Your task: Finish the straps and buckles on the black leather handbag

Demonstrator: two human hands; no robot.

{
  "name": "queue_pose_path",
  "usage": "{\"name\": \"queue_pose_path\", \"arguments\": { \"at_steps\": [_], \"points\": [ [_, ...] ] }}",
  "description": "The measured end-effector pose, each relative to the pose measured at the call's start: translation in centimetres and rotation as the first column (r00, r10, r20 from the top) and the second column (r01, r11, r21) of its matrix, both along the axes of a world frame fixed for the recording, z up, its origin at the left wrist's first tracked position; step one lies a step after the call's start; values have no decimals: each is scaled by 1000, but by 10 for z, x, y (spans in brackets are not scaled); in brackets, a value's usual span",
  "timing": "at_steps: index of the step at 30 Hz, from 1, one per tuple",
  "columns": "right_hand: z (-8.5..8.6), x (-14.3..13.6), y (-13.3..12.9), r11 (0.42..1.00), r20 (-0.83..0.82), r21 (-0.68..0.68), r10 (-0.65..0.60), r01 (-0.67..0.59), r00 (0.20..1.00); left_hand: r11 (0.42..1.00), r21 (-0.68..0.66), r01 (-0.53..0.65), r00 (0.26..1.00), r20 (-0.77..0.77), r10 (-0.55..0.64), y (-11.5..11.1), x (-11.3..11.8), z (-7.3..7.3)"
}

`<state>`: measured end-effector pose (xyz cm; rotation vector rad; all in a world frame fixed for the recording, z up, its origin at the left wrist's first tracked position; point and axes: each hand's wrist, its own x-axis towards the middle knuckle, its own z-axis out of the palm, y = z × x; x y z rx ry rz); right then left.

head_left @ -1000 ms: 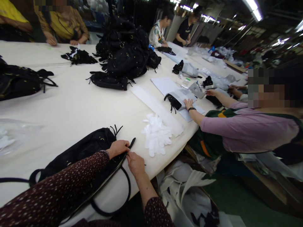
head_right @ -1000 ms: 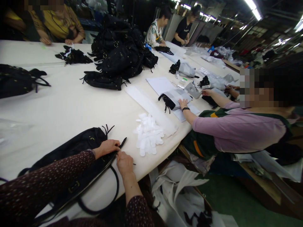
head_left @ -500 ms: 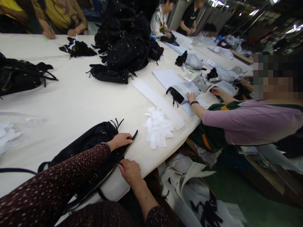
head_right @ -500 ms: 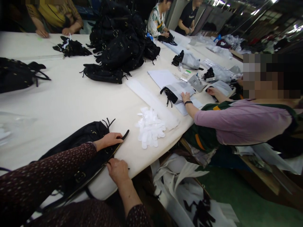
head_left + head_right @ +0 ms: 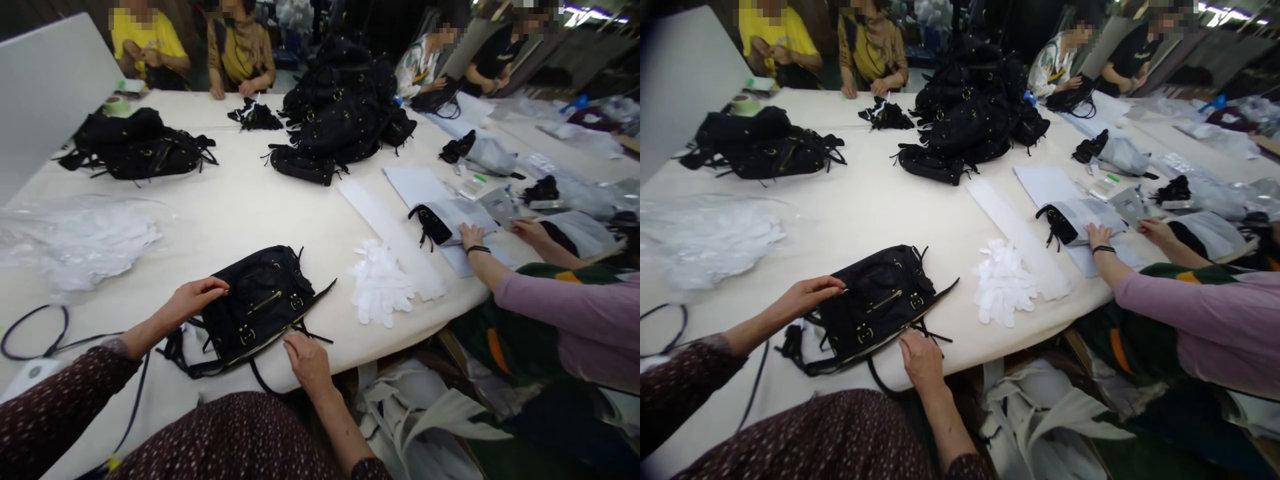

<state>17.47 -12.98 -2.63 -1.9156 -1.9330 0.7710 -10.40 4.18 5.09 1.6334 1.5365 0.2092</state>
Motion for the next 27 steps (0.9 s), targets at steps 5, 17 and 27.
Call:
{"name": "queue_pose_path", "arguments": {
  "at_steps": [5, 17, 27],
  "points": [
    [-4, -47, -14, 978, -177, -133, 135, -159, 975, 972, -161, 174, 978, -88, -190, -72, -53, -38],
    [-18, -98, -27, 912, -548, -388, -113, -132, 829, 913, -400, 75, 995, 94, -41, -134, -75, -65],
    [-7, -127, -35, 929, -539, -307, 7, -204, 842, 717, -687, 120, 895, 387, 221, -164, -98, -36]
  ]
}}
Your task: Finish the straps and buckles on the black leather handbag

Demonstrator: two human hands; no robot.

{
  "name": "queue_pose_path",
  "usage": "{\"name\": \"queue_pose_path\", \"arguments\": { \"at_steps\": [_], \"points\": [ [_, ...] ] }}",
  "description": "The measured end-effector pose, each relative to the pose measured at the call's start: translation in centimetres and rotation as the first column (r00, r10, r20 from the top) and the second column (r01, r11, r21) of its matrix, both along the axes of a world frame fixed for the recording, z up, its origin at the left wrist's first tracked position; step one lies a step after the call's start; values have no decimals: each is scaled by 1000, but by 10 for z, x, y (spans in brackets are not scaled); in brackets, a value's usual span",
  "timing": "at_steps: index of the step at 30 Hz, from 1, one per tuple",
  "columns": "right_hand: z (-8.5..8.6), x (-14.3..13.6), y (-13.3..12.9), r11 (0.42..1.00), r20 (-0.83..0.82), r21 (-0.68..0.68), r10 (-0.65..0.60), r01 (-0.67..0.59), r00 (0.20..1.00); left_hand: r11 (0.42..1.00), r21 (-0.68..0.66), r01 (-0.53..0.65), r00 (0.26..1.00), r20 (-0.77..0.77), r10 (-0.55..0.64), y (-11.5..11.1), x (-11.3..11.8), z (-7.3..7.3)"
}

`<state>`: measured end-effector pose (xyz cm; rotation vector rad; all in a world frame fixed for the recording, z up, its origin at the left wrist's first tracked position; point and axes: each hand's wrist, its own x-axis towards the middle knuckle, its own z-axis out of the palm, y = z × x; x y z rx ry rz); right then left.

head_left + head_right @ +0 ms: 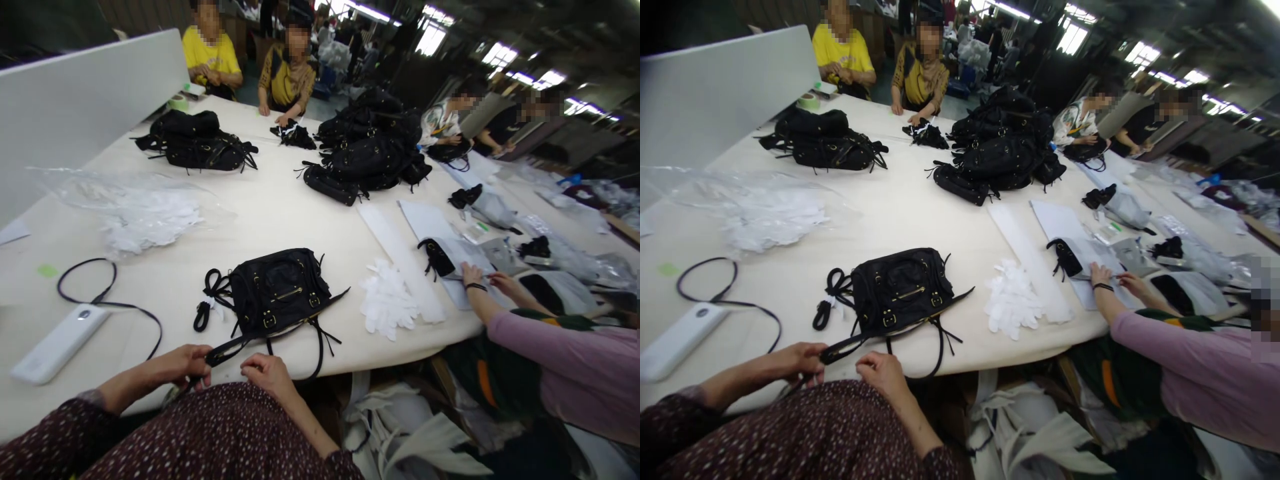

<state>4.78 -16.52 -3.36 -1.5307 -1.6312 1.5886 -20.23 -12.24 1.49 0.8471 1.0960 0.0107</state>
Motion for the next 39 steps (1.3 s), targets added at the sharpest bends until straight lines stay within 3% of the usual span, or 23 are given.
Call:
{"name": "queue_pose_path", "arguments": {
  "at_steps": [4, 8, 14, 19, 25, 30, 33, 36, 38, 39],
  "points": [
    [0, -8, -5, 1000, 26, 15, -19, 19, 999, 998, 60, -10, 1000, -27, 12, -8, -5, -16],
    [10, -18, -5, 993, -13, 30, -115, 116, 993, 990, 142, -13, 1000, -8, 14, -11, -7, -24],
    [33, -28, 1, 981, -33, 141, -133, 137, 991, 983, 181, -23, 999, 44, 16, -10, -8, -16],
    [40, -37, 4, 973, -18, 149, -177, 178, 984, 983, 181, -44, 999, 31, 39, -7, -6, -7],
    [41, -46, 7, 971, -46, 122, -203, 207, 978, 995, 35, -89, 991, 104, 85, 5, -10, -12],
    [47, -50, 9, 970, 4, 183, -166, 162, 986, 997, -20, -75, 994, 83, 76, 12, -15, -7],
    [52, -52, 10, 962, 2, 199, -194, 189, 981, 999, 22, -24, 997, 68, 23, 12, -12, -1],
    [56, -57, 12, 964, -37, 117, -235, 238, 971, 989, 142, 51, 998, 30, -55, 12, -7, 3],
    [57, -60, 13, 963, -57, 48, -262, 265, 963, 941, 311, 134, 991, -37, -129, 13, -3, 4],
    [56, -62, 13, 959, -63, 20, -282, 283, 957, 890, 408, 201, 979, -104, -173, 13, -1, 4]
  ]
}}
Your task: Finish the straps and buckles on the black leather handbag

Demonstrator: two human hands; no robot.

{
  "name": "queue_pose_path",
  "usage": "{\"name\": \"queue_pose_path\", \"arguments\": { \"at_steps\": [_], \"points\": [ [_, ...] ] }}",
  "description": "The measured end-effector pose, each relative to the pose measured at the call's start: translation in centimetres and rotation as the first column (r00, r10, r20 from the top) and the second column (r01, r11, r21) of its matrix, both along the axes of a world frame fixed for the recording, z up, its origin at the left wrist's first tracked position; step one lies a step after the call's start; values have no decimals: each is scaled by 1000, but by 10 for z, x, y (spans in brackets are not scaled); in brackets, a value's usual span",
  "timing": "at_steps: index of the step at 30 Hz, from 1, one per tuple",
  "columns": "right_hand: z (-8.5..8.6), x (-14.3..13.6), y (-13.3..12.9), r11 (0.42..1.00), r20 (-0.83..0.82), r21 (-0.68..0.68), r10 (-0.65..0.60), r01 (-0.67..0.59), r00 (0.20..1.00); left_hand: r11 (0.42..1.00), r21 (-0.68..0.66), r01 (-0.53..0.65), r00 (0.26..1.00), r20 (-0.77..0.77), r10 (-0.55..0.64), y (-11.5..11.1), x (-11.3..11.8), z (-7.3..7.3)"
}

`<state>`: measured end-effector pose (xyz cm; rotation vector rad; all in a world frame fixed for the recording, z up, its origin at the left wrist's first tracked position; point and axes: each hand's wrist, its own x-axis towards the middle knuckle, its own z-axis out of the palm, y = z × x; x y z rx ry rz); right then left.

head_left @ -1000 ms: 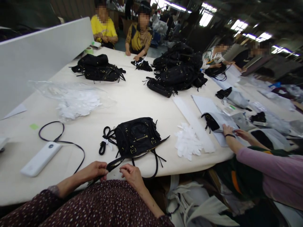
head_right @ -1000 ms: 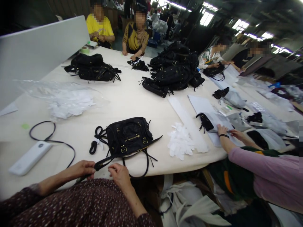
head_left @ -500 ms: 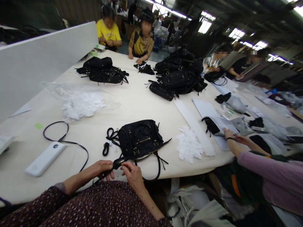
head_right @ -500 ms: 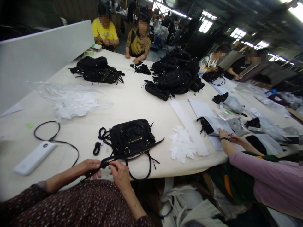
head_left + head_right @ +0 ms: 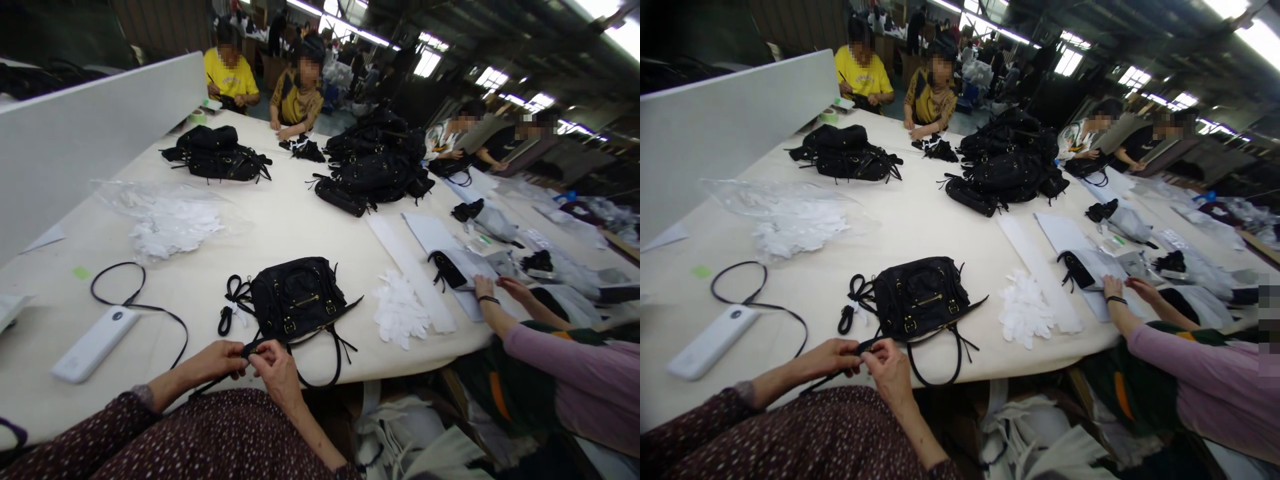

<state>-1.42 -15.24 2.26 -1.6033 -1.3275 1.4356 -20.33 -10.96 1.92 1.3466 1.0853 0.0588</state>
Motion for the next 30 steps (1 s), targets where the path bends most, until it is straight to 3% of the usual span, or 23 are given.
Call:
{"name": "queue_pose_path", "arguments": {
  "at_steps": [3, 5, 9, 13, 16, 19, 25, 30],
  "points": [
    [-6, -2, -3, 996, -30, -75, -56, 54, 998, 943, 268, 196, 970, -192, -147, -2, 4, 3],
    [-14, -1, -7, 990, -38, -123, -73, 67, 997, 905, 314, 287, 943, -259, -209, -5, 5, 6],
    [-30, 5, -15, 992, -18, -122, -20, 17, 1000, 924, 232, 305, 943, -209, -259, -10, 5, 5],
    [-29, 10, -20, 996, 120, -20, 84, -82, 989, 959, 82, 271, 954, -156, -257, -8, 10, -3],
    [-20, 12, -23, 987, 379, 51, 123, -154, 917, 914, 178, 365, 910, -275, -310, -8, 19, -7],
    [-15, 18, -24, 979, 543, 109, 86, -172, 835, 873, 237, 427, 873, -362, -328, -10, 25, -4],
    [-21, 44, -14, 984, 632, 177, -86, -36, 770, 784, 298, 544, 778, -529, -338, -13, 16, 8],
    [-29, 57, -3, 986, 652, 165, -103, -8, 752, 729, 319, 606, 712, -627, -318, -11, 12, 7]
  ]
}}
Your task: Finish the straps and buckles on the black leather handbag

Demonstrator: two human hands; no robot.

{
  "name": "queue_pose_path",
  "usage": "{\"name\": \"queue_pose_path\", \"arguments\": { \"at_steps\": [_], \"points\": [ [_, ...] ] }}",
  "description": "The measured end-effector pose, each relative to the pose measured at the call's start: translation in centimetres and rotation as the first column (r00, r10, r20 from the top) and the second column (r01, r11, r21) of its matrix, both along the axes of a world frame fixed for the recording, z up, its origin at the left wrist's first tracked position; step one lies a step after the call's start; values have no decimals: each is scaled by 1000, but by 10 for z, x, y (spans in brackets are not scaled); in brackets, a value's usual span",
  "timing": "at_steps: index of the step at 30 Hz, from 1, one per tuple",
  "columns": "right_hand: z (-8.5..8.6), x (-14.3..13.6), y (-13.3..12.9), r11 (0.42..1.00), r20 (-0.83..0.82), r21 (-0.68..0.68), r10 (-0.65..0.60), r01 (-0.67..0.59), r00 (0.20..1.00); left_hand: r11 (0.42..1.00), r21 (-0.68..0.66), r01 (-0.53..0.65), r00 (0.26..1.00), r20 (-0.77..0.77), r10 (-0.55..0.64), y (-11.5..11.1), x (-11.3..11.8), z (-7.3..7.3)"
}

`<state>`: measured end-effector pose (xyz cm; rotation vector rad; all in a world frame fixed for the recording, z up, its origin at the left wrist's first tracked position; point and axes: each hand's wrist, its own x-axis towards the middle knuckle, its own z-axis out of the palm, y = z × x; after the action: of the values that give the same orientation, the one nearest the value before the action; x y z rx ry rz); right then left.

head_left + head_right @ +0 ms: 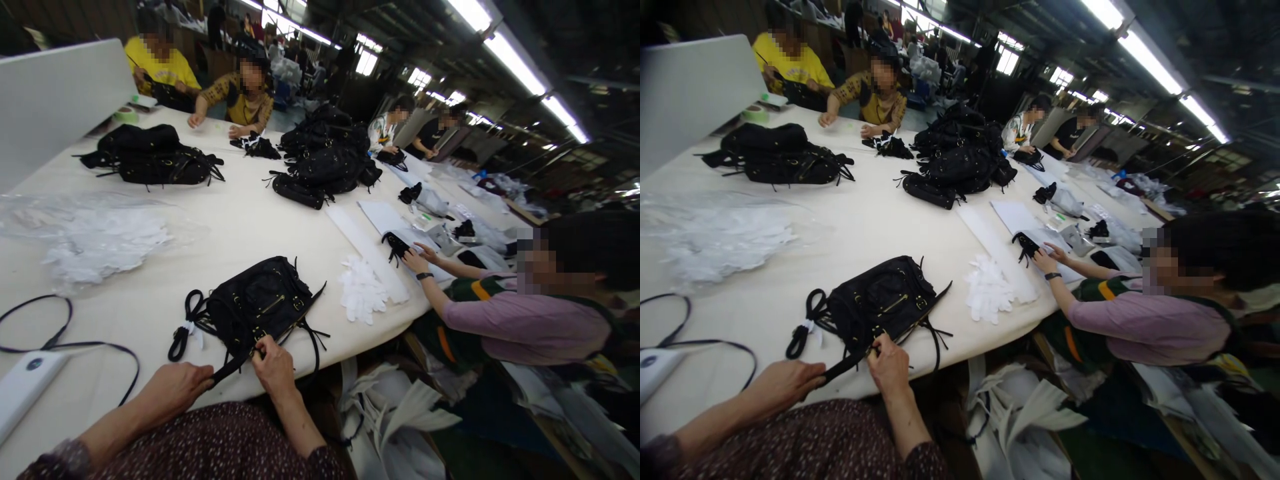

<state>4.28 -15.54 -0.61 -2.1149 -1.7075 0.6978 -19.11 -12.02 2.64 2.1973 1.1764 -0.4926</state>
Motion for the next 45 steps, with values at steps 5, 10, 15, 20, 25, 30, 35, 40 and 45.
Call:
{"name": "queue_pose_path", "arguments": {
  "at_steps": [5, 10, 15, 20, 25, 30, 35, 40, 45],
  "points": [
    [-5, 3, -9, 1000, -62, -17, -2, 1, 998, 1000, -12, -7, 1000, -22, 7, -4, 2, -7],
    [-14, 29, -12, 990, -37, -52, -131, 129, 991, 1000, 2, -7, 999, -35, 7, -8, -5, -14],
    [-24, 62, -2, 974, 55, -36, -222, 224, 973, 1000, 2, -22, 996, -91, 22, -9, -25, -29],
    [-31, 74, 2, 979, 59, -2, -205, 205, 977, 996, -34, -79, 994, -81, 76, -12, -29, -39],
    [-39, 76, 5, 964, 56, 10, -268, 267, 962, 994, -68, -91, 995, -57, 88, -15, -23, -46],
    [-39, 82, 14, 943, 63, 2, -333, 333, 941, 989, -89, -118, 993, -29, 116, -15, -21, -53],
    [-37, 90, 17, 951, 45, 3, -308, 308, 950, 987, -80, -138, 990, -40, 135, -15, -26, -59],
    [-37, 94, 18, 956, 91, -6, -291, 293, 952, 991, -100, -94, 995, -46, 90, -16, -24, -55],
    [-31, 95, 21, 973, 145, -11, -225, 229, 963, 992, -84, -90, 995, -46, 86, -15, -16, -42]
  ]
}}
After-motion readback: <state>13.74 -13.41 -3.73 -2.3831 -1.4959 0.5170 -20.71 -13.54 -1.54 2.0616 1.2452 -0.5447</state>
